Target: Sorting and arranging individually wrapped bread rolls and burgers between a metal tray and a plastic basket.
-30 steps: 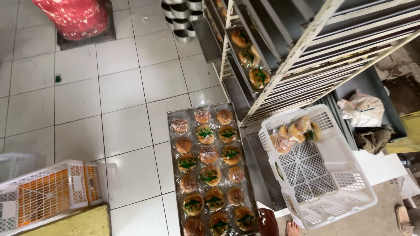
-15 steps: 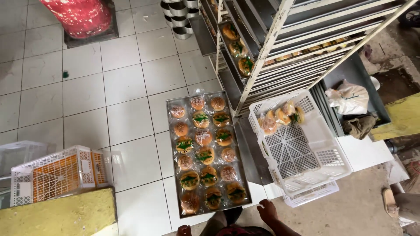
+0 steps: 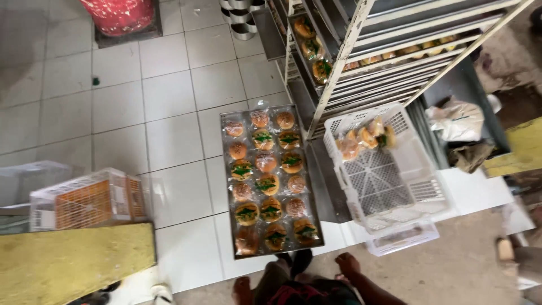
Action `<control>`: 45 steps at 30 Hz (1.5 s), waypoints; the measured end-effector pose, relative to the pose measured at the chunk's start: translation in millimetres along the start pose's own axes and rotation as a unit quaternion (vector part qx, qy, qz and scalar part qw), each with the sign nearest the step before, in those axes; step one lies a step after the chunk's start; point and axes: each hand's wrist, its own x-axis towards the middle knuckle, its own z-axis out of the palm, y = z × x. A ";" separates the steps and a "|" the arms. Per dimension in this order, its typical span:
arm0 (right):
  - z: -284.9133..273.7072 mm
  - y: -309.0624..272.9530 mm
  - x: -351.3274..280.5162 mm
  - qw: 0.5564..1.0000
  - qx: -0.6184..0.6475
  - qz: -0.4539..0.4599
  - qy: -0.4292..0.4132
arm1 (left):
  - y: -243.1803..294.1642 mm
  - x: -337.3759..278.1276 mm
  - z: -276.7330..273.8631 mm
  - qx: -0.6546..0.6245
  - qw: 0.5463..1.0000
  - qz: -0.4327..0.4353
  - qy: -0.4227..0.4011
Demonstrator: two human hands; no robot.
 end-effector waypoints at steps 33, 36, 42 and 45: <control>65.7 -16.3 -28.5 0.998 -0.057 -0.001 0.027 | -18.2 39.0 -80.5 -0.052 0.966 -0.148 -0.205; 72.0 -7.9 -20.7 0.998 -0.045 0.001 0.035 | -26.3 35.5 -72.5 -0.047 0.970 -0.141 -0.192; 70.7 -10.6 -21.7 0.999 -0.025 0.010 0.020 | -28.6 44.8 -69.6 -0.042 0.971 -0.146 -0.185; 62.0 -10.2 -19.6 0.999 -0.036 0.014 0.025 | -16.9 43.8 -71.4 -0.073 0.972 -0.144 -0.172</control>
